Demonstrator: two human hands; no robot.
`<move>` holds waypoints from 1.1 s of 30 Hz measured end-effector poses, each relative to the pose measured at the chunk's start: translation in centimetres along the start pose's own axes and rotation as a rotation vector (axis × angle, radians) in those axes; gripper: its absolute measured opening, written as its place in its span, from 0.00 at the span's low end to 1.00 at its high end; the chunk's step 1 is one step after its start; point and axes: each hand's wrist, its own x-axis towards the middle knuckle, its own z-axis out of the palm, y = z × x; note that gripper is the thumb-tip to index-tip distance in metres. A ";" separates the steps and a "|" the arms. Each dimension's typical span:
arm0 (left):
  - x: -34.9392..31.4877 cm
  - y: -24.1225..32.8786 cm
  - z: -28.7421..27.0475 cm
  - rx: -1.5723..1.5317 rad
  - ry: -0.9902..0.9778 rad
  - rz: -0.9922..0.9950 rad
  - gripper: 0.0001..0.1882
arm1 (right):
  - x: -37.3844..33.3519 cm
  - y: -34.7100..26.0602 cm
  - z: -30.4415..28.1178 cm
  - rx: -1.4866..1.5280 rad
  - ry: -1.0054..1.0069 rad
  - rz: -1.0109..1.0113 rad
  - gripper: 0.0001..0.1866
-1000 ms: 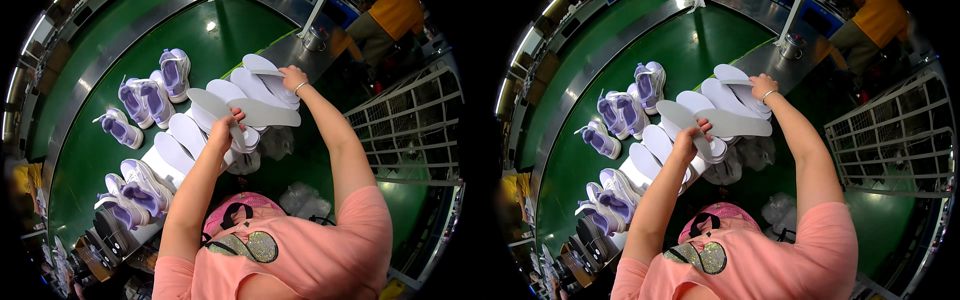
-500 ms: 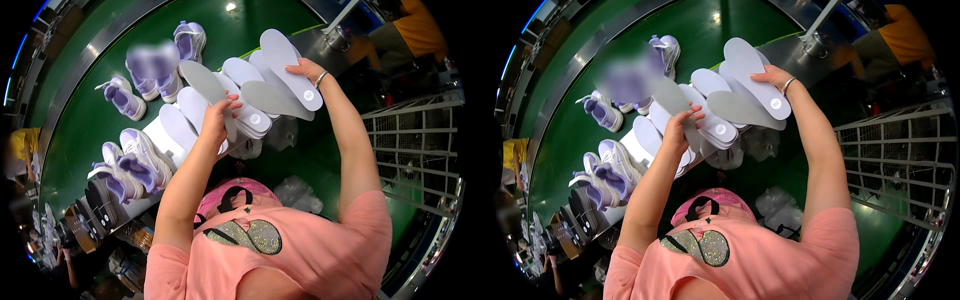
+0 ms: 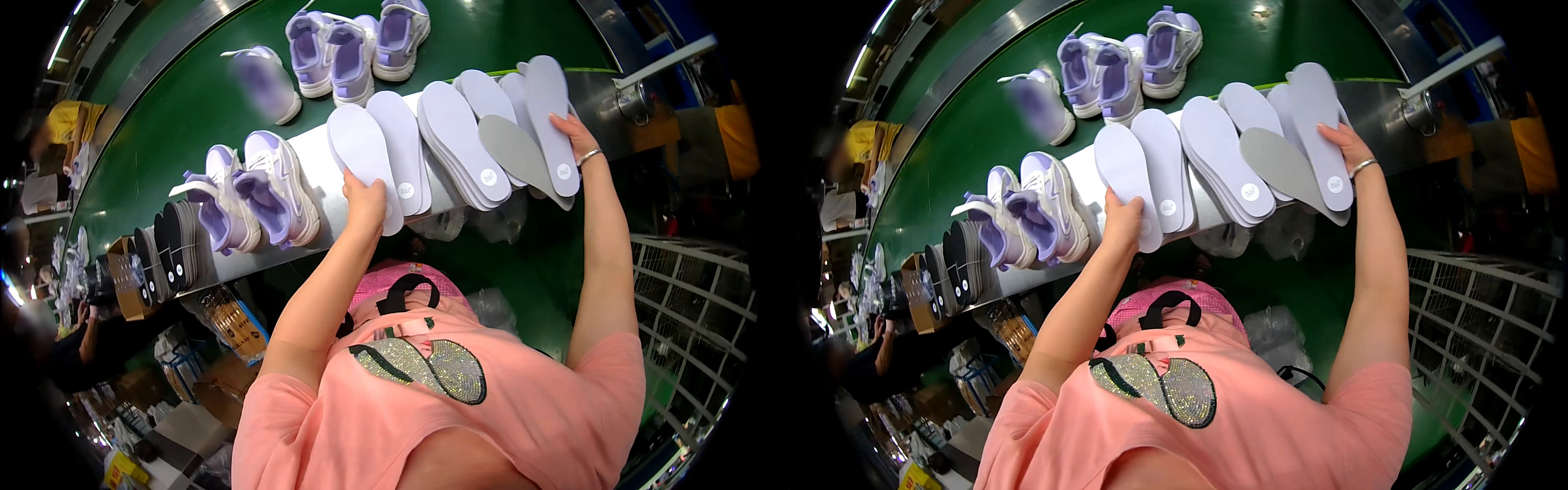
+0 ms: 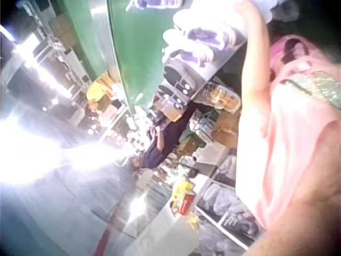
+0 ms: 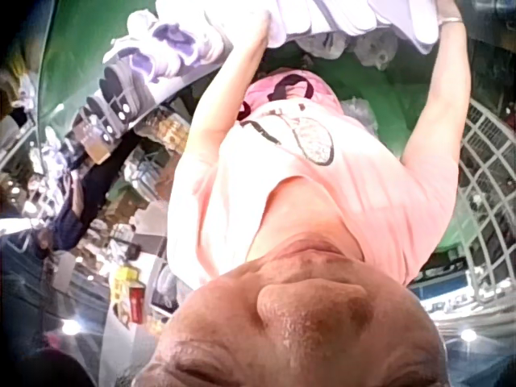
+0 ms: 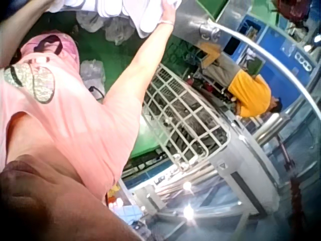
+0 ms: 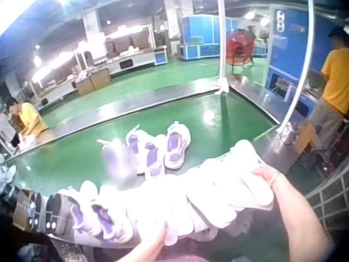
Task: The person collects stacks of white insoles from a storage shelf and brings them to an assembly line, where they place the insoles into purple and white sneakers moving along a conveyor belt.
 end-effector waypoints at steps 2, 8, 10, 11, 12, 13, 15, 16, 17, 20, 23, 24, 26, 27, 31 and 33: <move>0.8 -0.8 -0.6 0.053 0.044 0.032 0.35 | 0.5 -0.4 -0.7 0.069 0.032 -0.044 0.27; -0.1 0.0 -1.0 -0.059 -0.007 0.081 0.33 | 0.9 0.2 -4.5 0.238 0.144 0.047 0.23; 0.0 0.1 -0.3 -0.041 0.000 0.134 0.33 | 2.2 0.7 -5.2 0.074 0.235 0.011 0.23; 0.0 0.3 0.0 -0.029 -0.014 0.154 0.33 | 2.6 0.9 -5.9 -0.009 0.287 -0.003 0.22; -0.2 0.2 0.1 -0.017 -0.014 0.169 0.34 | 2.8 1.0 -4.8 -0.042 0.295 -0.037 0.24; 0.1 0.5 0.4 0.067 -0.052 0.102 0.34 | 2.4 0.5 -3.2 -0.034 0.277 -0.075 0.24; 1.0 1.3 1.2 0.235 -0.122 -0.023 0.34 | 2.2 0.3 -2.7 -0.046 0.279 -0.134 0.25; 1.0 1.7 1.5 0.269 -0.080 0.031 0.34 | 2.0 0.1 -2.8 -0.026 0.276 -0.145 0.24; 0.8 1.9 1.6 0.304 -0.038 0.085 0.34 | 1.6 0.0 -3.0 -0.005 0.273 -0.155 0.23; -0.4 4.2 2.9 0.302 0.073 0.218 0.33 | 1.0 0.2 -4.2 0.073 0.177 -0.065 0.19; -1.4 7.4 3.1 0.150 0.049 0.640 0.30 | -0.1 -1.8 -2.8 0.039 0.302 -0.171 0.08; -3.0 10.1 3.3 0.083 -0.100 0.588 0.28 | -0.2 -1.4 -2.3 -0.015 0.314 -0.217 0.09; -1.5 10.0 4.6 -0.051 -0.347 0.593 0.24 | 1.4 2.1 -1.3 0.042 0.177 -0.152 0.11; -1.1 10.8 6.9 -0.089 -0.439 0.545 0.25 | 1.1 2.1 -1.2 0.177 0.069 -0.095 0.13; 2.0 10.7 16.2 0.023 -0.610 0.391 0.35 | 1.9 3.1 -0.9 0.132 0.117 -0.116 0.13; 2.3 11.3 18.6 -0.001 -0.703 0.167 0.40 | 2.8 3.6 -1.3 0.023 0.003 -0.050 0.12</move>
